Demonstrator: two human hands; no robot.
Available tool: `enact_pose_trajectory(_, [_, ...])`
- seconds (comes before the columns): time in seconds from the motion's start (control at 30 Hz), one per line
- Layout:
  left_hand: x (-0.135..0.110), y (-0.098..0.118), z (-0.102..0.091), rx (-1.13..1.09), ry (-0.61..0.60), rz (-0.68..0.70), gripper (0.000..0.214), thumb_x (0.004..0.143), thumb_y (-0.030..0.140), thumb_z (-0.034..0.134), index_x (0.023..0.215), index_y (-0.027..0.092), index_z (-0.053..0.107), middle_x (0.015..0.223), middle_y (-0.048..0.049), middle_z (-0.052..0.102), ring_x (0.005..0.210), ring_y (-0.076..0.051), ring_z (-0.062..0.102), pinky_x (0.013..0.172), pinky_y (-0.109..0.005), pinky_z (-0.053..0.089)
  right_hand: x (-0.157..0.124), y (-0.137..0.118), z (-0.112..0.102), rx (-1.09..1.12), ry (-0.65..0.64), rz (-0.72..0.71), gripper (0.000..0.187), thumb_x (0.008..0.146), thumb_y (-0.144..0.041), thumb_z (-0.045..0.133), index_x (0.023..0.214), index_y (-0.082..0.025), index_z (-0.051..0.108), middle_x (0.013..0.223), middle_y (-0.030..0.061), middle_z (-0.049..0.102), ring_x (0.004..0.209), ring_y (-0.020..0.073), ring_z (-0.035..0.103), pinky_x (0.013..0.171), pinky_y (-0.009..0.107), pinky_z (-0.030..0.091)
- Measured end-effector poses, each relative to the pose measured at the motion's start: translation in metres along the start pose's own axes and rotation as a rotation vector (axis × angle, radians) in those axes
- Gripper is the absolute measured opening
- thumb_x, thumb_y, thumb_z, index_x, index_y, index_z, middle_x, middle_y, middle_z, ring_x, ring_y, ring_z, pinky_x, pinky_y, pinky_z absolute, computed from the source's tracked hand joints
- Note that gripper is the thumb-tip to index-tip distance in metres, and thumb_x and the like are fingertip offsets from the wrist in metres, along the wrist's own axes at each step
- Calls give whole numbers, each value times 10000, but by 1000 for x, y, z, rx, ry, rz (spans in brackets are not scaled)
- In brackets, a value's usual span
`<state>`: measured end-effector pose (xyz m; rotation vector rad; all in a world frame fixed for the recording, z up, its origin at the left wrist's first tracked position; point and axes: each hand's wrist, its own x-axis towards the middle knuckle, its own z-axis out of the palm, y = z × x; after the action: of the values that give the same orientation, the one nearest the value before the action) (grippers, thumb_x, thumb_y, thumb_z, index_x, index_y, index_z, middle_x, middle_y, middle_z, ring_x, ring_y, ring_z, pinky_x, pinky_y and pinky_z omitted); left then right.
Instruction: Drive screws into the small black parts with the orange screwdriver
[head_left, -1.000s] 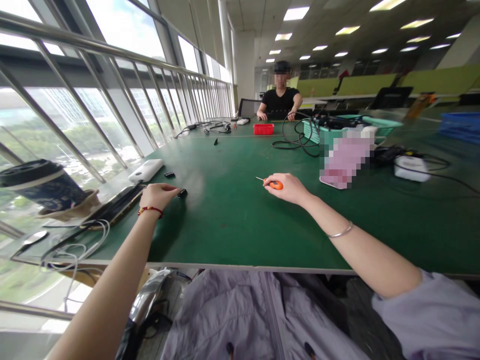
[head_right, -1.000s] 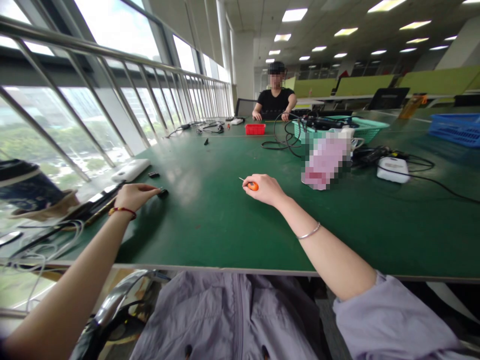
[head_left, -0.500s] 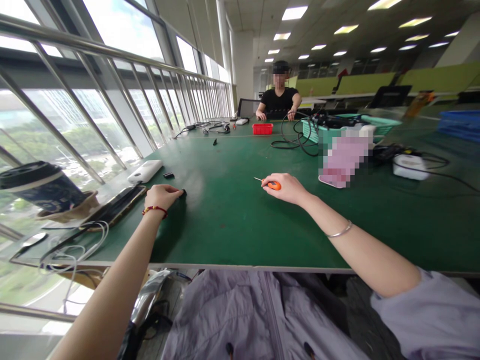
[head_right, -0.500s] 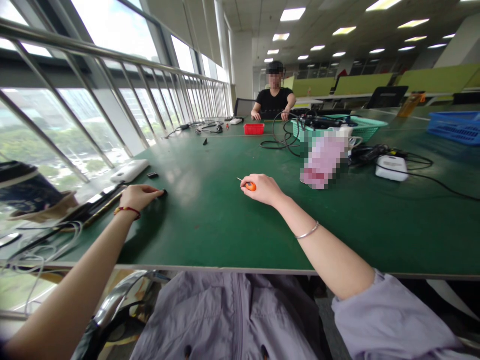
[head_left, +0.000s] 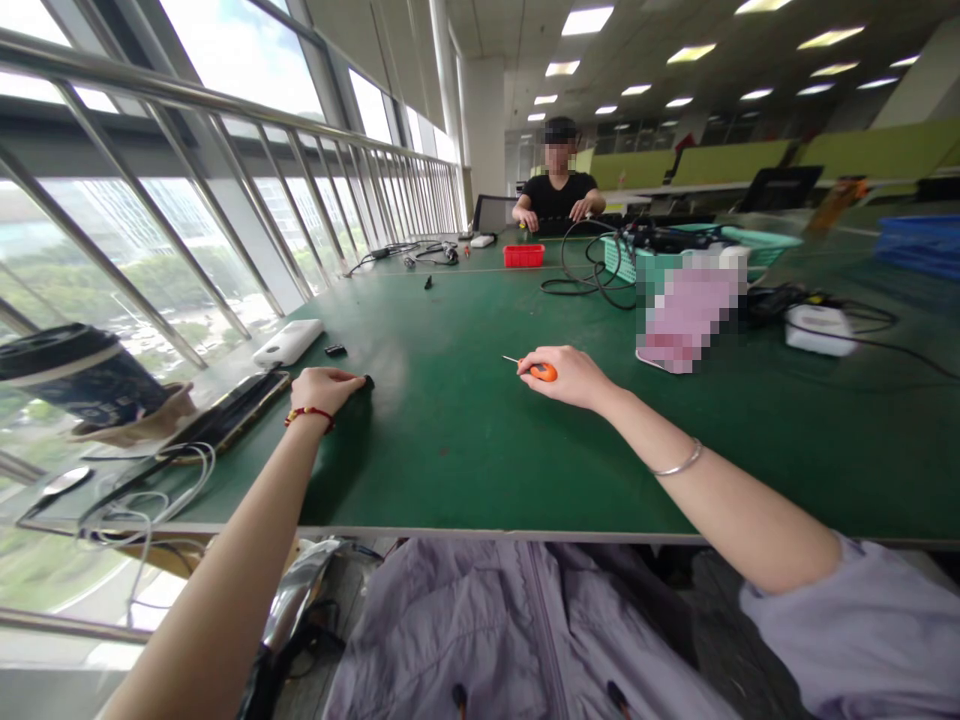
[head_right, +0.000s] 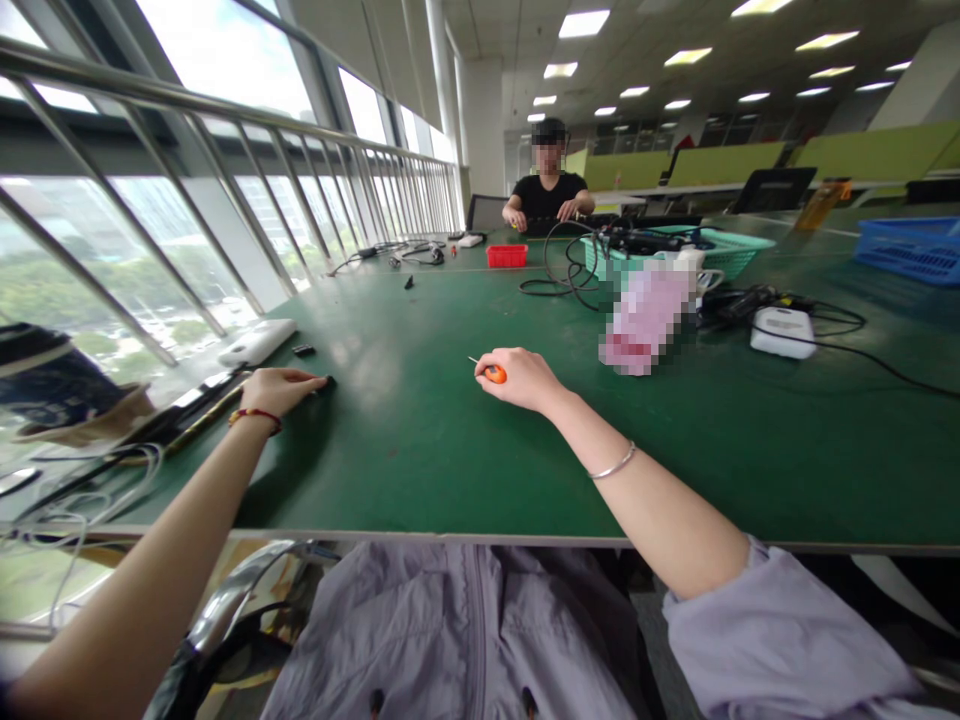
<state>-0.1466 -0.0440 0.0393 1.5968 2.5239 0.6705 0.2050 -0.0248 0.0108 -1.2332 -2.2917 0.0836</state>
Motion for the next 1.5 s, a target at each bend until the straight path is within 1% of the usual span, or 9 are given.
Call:
enact_pose_trajectory(0.13, [1, -1, 3, 9, 0, 23, 329, 682, 399, 653, 897, 161, 725, 873, -34, 719, 871, -204, 623, 670, -237, 450, 0, -1, 0, 7, -6, -2, 161, 777, -336, 548, 855, -271, 673, 918, -24, 683, 772, 151, 604, 619, 248, 394])
enact_pose_trajectory(0.27, [-6, 13, 17, -68, -73, 231, 310, 683, 403, 644, 859, 163, 731, 822, -42, 724, 797, -191, 640, 722, -258, 478, 0, -4, 1, 11, -10, 1, 159, 776, -338, 551, 856, -272, 672, 922, -19, 679, 782, 155, 601, 621, 250, 392])
enact_pose_trajectory(0.47, [-38, 87, 56, -240, -297, 789, 193, 697, 333, 614, 772, 193, 722, 760, 0, 723, 741, -148, 646, 762, -243, 493, 1, -4, 2, 34, -42, 4, 227, 798, -450, 537, 889, -275, 648, 963, -6, 658, 813, 160, 596, 645, 255, 401])
enact_pose_trajectory(0.57, [-52, 125, 75, -234, -296, 1027, 150, 692, 285, 617, 754, 189, 714, 771, 3, 714, 739, -145, 643, 754, -246, 483, 2, 5, 2, 101, -89, 5, 257, 784, -480, 550, 901, -264, 627, 985, 10, 646, 857, 173, 590, 707, 274, 415])
enact_pose_trajectory(0.63, [-56, 140, 85, -242, -264, 1088, 126, 682, 246, 621, 750, 179, 704, 779, -2, 709, 728, -143, 639, 751, -248, 482, 3, 12, 1, 134, -123, 1, 243, 765, -453, 578, 902, -257, 618, 976, 13, 650, 868, 178, 591, 740, 281, 420])
enact_pose_trajectory(0.83, [-60, 144, 102, -315, -177, 1137, 110, 698, 211, 608, 770, 178, 684, 815, -12, 701, 787, -161, 627, 777, -271, 481, 3, 27, -5, 215, -196, -25, 231, 748, -406, 596, 894, -229, 593, 965, 4, 659, 829, 157, 597, 750, 268, 432])
enact_pose_trajectory(1.17, [-62, 139, 98, -308, -198, 1102, 115, 685, 188, 611, 781, 186, 675, 831, -13, 682, 822, -169, 613, 790, -282, 483, 3, 24, -4, 210, -171, -8, 258, 726, -401, 604, 916, -227, 584, 953, 16, 654, 809, 173, 595, 740, 292, 429])
enact_pose_trajectory(1.3, [-60, 138, 98, -286, -162, 989, 122, 676, 200, 612, 777, 186, 679, 820, -12, 665, 765, -159, 620, 726, -267, 491, 4, 18, -5, 181, 107, 44, 295, 736, -352, 579, 999, -222, 551, 892, 20, 655, 726, 161, 591, 660, 265, 424])
enact_pose_trajectory(1.5, [-57, 138, 99, -288, -144, 920, 120, 661, 181, 612, 763, 177, 675, 793, -9, 644, 724, -150, 617, 699, -265, 493, 1, -6, -17, 225, 552, 63, 151, 761, -351, 558, 814, -209, 551, 711, 2, 616, 547, 119, 532, 548, 231, 397])
